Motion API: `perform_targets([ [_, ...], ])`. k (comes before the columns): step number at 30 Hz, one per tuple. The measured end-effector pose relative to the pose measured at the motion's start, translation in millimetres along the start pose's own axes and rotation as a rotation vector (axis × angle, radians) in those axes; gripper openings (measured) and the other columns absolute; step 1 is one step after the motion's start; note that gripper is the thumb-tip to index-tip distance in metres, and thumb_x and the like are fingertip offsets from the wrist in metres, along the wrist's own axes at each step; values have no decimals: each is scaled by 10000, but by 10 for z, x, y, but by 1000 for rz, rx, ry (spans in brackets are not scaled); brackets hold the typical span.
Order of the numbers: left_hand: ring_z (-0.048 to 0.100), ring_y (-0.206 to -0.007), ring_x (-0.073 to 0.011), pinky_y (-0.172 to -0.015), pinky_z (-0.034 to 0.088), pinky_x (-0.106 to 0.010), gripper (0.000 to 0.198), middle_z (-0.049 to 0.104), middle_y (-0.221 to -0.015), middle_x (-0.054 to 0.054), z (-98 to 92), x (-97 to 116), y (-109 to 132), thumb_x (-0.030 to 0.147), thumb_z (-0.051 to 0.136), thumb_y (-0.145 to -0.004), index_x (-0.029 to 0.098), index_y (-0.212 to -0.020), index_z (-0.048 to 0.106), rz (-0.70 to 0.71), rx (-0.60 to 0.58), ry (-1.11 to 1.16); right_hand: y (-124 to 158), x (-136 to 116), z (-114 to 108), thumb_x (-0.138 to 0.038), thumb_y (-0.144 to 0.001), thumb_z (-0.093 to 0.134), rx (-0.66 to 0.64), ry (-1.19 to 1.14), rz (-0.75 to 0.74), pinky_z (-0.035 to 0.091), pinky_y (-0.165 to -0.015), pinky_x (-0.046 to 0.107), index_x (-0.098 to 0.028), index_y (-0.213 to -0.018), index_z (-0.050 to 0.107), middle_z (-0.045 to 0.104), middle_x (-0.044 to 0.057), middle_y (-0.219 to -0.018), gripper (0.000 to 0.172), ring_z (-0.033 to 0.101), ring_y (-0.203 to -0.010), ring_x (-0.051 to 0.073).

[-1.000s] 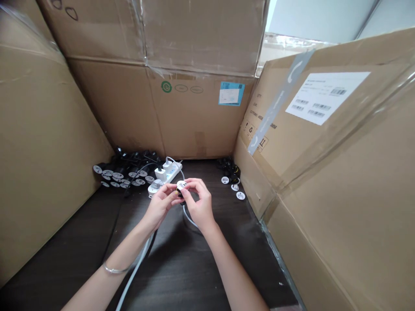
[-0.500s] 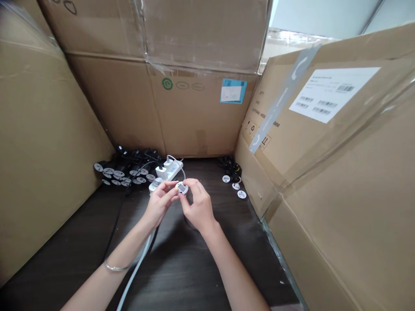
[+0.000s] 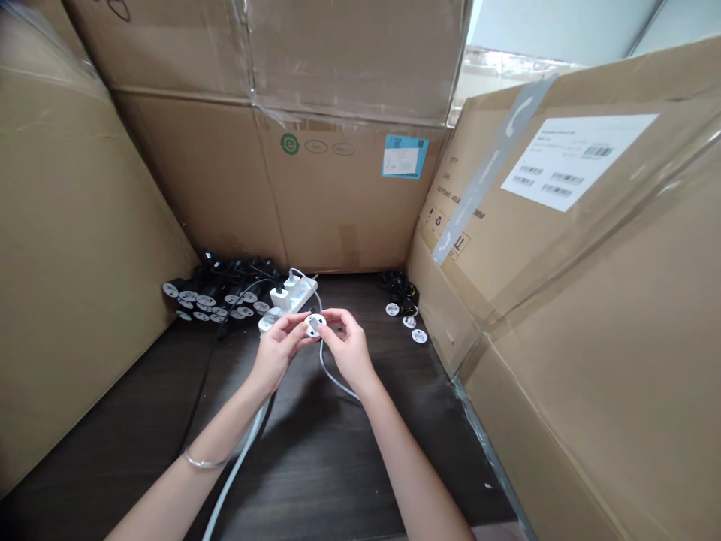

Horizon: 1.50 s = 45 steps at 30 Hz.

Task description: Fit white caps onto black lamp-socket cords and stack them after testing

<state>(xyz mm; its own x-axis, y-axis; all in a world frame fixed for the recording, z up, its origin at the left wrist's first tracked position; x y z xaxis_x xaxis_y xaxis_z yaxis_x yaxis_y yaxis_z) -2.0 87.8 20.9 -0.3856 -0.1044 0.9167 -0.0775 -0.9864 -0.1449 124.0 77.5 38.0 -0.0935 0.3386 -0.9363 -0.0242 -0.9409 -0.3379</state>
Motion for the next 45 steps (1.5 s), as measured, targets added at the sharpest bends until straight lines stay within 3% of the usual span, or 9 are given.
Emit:
perform_targets([
  [5,610,-795,-140,-750,519,-282,267,622,-897,-45,0,-11,2,307,619,-739,134,-942,602,-12,-32,34,-13,10,16,-294,-729,624,-40,-85,36,477,-771,259,-180,-917,601,611,35,-914,221,572,-841,142],
  [14,594,-880,-178,-824,497,-331,397,621,-957,-56,57,20,14,211,725,-605,130,-969,588,-14,-47,0,-26,59,-4,-321,-714,640,-18,-115,31,508,-710,263,-175,-906,597,619,44,-893,245,583,-798,143],
  [28,599,-879,-191,-774,522,-321,357,622,-998,-71,58,64,27,268,658,-687,133,-1012,605,40,-47,-121,-5,82,32,-292,-699,654,-23,-133,73,505,-673,237,-182,-873,567,604,20,-878,224,578,-752,123],
  [35,552,-1040,-216,-915,444,-340,375,586,-1143,-91,71,53,38,250,606,-726,138,-1084,591,81,-82,-206,0,136,72,-340,-749,593,0,-148,97,501,-744,263,-180,-1024,588,591,60,-1049,318,580,-883,155],
  [45,516,-1099,-222,-933,436,-362,413,531,-1218,-111,48,2,41,272,542,-773,126,-1160,551,175,-99,-340,-8,99,65,-298,-720,629,35,-117,35,494,-737,252,-163,-921,643,644,45,-910,242,594,-825,142],
])
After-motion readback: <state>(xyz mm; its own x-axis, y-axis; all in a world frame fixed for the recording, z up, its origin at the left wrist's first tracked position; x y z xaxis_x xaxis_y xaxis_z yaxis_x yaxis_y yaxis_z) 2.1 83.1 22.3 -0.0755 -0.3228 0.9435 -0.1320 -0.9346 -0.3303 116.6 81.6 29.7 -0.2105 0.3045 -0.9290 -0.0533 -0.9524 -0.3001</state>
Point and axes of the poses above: each hand's wrist, its own y-axis away from the middle knuckle, its own z-axis out of the palm, x = y × z, the point moved 7 cm from there along -y, towards the middle knuckle
